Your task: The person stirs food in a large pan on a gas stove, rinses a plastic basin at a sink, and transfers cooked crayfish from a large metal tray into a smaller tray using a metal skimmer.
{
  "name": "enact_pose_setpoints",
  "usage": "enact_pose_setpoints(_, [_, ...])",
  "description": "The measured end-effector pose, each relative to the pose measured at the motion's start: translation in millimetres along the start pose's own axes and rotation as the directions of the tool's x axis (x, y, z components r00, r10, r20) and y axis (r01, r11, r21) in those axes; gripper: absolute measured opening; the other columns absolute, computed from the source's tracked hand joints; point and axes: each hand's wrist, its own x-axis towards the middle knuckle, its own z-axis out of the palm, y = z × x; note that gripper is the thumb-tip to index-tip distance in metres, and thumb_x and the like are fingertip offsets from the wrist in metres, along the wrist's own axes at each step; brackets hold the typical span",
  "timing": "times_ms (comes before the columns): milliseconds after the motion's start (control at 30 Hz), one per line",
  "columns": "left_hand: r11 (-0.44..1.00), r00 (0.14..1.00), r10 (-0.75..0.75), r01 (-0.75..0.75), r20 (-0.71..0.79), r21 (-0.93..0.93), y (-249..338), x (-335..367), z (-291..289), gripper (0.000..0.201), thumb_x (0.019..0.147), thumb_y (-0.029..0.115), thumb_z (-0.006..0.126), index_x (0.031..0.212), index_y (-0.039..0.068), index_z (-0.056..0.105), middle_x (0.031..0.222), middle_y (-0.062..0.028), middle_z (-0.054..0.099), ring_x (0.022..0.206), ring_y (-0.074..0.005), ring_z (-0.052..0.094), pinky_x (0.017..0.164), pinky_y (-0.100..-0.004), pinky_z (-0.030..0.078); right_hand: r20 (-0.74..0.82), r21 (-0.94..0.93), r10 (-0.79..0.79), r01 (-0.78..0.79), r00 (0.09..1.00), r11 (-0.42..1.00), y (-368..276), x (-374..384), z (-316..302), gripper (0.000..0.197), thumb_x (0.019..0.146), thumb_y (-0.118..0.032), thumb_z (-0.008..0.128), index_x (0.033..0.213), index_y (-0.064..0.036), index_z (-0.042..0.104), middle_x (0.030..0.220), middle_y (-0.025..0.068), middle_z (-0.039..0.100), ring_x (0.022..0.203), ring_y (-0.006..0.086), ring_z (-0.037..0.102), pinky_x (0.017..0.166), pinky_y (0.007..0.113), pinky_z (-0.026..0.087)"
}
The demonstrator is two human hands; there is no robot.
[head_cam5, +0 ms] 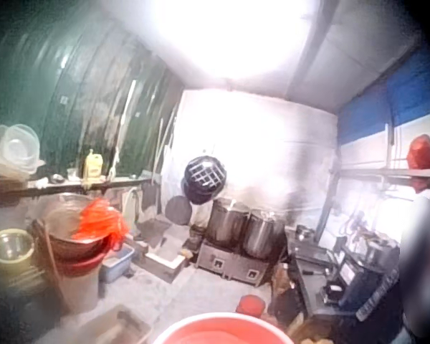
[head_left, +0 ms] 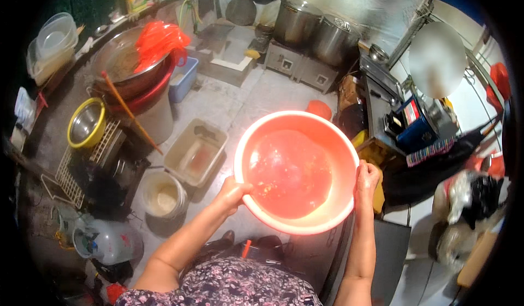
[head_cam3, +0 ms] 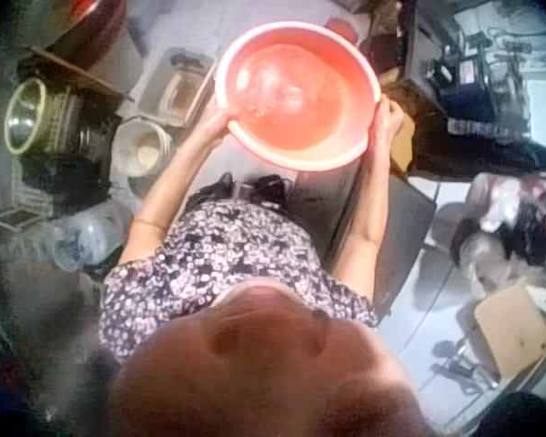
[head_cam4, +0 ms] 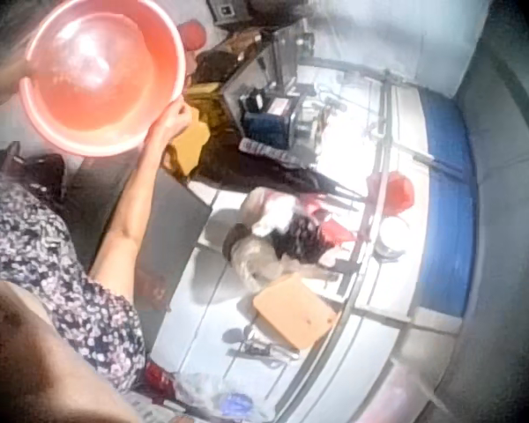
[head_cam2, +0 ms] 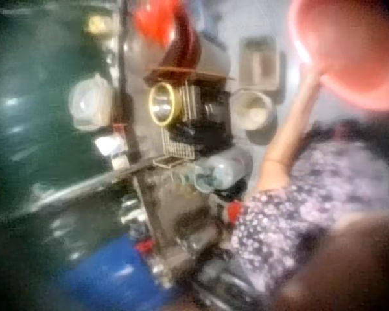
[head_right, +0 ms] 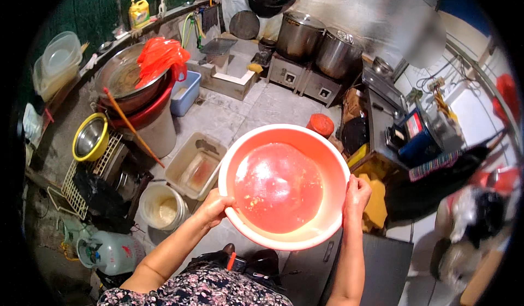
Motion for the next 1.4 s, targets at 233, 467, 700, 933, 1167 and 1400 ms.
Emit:
enact_pose_setpoints(233, [1.0, 1.0, 0.003, -0.003, 0.0, -0.03, 77.2, 248.0, 45.6, 0.046, 0.064, -0.005, 0.062, 0.11, -0.008, 0.057, 0.094, -0.0167, 0.065, 0.077, -0.0256, 0.067, 0.067, -0.0353, 0.057, 0.041, -0.201, -0.131, 0.137, 0.991, 0.97, 27.4, 260.9, 125.9, 0.031, 0.086, -0.024, 0.063, 0.073, 0.0042, 0.062, 0.061, 0.0066, 0.058, 0.056, 0.014, 0.051, 0.056, 0.033, 0.042])
enact_pose_setpoints(467, [1.0, 0.988, -0.024, 0.023, -0.155, -0.01, 168.5, 472.7, 65.3, 0.039, 0.067, -0.006, 0.062, 0.106, -0.006, 0.059, 0.086, -0.0121, 0.064, 0.072, -0.0213, 0.065, 0.057, -0.031, 0.053, 0.149, -0.261, -0.135, 0.171, 0.98, 0.95, 37.6, 486.4, 312.1, 0.032, 0.084, -0.028, 0.065, 0.076, 0.0028, 0.065, 0.063, 0.0077, 0.061, 0.06, 0.0152, 0.054, 0.059, 0.033, 0.044])
enact_pose_setpoints(700, [0.977, 0.964, 0.078, -0.125, -0.255, -0.175, 255.4, 697.0, 33.3, 0.041, 0.067, -0.006, 0.059, 0.108, -0.007, 0.058, 0.089, -0.0139, 0.065, 0.071, -0.0203, 0.065, 0.056, -0.0289, 0.05, 0.253, -0.116, -0.124, 0.157, 0.959, 0.981, 68.7, 680.4, 528.7, 0.028, 0.084, -0.024, 0.064, 0.076, 0.0027, 0.064, 0.064, 0.0045, 0.059, 0.061, 0.0124, 0.05, 0.059, 0.031, 0.042])
enact_pose_setpoints(933, [0.952, 0.871, 0.123, -0.238, -0.476, -0.191, 307.4, 899.5, -48.6, 0.04, 0.069, -0.007, 0.057, 0.109, -0.006, 0.057, 0.093, -0.0129, 0.065, 0.076, -0.022, 0.064, 0.062, -0.0328, 0.053, 0.354, -0.022, -0.079, 0.092, 0.932, 0.995, 81.4, 808.1, 763.9, 0.018, 0.079, -0.018, 0.065, 0.077, -0.0001, 0.066, 0.064, 0.0017, 0.059, 0.059, 0.0119, 0.05, 0.057, 0.029, 0.042])
enact_pose_setpoints(1167, [0.954, 0.752, -0.164, -0.044, -0.638, -0.296, 405.7, 1031.1, -119.4, 0.029, 0.068, -0.007, 0.059, 0.096, -0.004, 0.062, 0.087, -0.0108, 0.064, 0.071, -0.0214, 0.062, 0.057, -0.0324, 0.051, 0.459, -0.126, 0.136, -0.087, 0.878, 0.988, 129.4, 874.2, 995.7, 0.015, 0.075, -0.015, 0.067, 0.07, -0.0022, 0.063, 0.059, 0.0005, 0.056, 0.057, 0.0111, 0.048, 0.056, 0.029, 0.041])
enact_pose_setpoints(1400, [0.947, 0.662, -0.256, 0.027, -0.705, -0.319, 427.7, 1201.7, -228.5, 0.041, 0.062, -0.007, 0.06, 0.103, -0.007, 0.059, 0.087, -0.0139, 0.064, 0.076, -0.0284, 0.065, 0.063, -0.0396, 0.056, 0.583, -0.312, 0.158, 0.04, 0.797, 0.949, 217.8, 940.8, 1207.8, 0.02, 0.074, -0.021, 0.065, 0.074, -0.0002, 0.065, 0.068, 0.0093, 0.064, 0.064, 0.0187, 0.058, 0.063, 0.034, 0.046])
